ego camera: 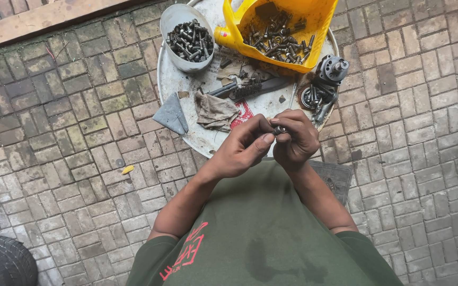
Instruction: The person cleans small metal screws by hand, rubbing them together over a white bucket lid. They then pick up a wire brush and use it to scrub a screw, rotating it to clean different sides. The workspace includes a yellow container filled with screws and a metal part.
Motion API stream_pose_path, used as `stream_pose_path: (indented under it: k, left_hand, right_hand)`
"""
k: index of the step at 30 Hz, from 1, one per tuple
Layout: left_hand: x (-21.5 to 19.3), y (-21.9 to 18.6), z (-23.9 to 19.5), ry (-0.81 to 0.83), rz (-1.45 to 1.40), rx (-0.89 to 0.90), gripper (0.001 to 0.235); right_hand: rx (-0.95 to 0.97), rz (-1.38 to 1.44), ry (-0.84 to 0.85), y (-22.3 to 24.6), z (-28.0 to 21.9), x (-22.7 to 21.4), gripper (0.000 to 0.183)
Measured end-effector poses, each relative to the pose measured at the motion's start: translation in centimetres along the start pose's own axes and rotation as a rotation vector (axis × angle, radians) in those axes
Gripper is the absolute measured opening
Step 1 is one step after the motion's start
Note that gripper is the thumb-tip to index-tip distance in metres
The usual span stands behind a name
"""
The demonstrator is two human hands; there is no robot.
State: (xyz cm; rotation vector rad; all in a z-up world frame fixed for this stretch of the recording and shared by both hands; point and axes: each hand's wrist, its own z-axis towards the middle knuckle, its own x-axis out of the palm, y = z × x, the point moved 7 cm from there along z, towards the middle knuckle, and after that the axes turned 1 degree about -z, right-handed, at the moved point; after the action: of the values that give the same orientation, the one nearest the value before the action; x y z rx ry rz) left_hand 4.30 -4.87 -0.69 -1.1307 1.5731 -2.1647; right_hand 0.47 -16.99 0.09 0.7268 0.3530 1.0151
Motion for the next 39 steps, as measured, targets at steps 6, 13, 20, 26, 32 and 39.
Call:
stream_pose_path:
  k: [6, 13, 20, 26, 32, 39]
  left_hand:
    - [-0.3, -0.8, 0.2, 0.004, 0.077, 0.007, 0.014]
    - [0.2, -3.8, -0.1, -0.119, 0.491, 0.137, 0.015]
    - [0.9, -5.9, 0.0, -0.162, 0.754, 0.253, 0.013]
    - [1.3, -5.6, -0.3, -0.122, 0.797, 0.256, 0.014]
    - [-1.6, -3.1, -0.4, -0.230, 0.499, 0.127, 0.013]
    - [-2.7, -3.6, -0.4, -0.272, 0.300, 0.063, 0.016]
  right_hand:
    - [0.094, -0.114, 0.033, 1.3, 1.1, 0.7, 0.049]
    - [0.207, -0.122, -0.010, 1.6, 1.0, 1.0, 0.043]
    - [0.273, -0.178, -0.011, 0.9, 0.5, 0.7, 0.042]
    - [0.455, -0.084, 0.012, -1.8, -0.7, -0.4, 0.048]
    - [0.694, 0.301, -0.025, -3.5, -2.5, -0.9, 0.040]
    - [0.344, -0.005, 0.252, 0.7, 1.4, 0.4, 0.011]
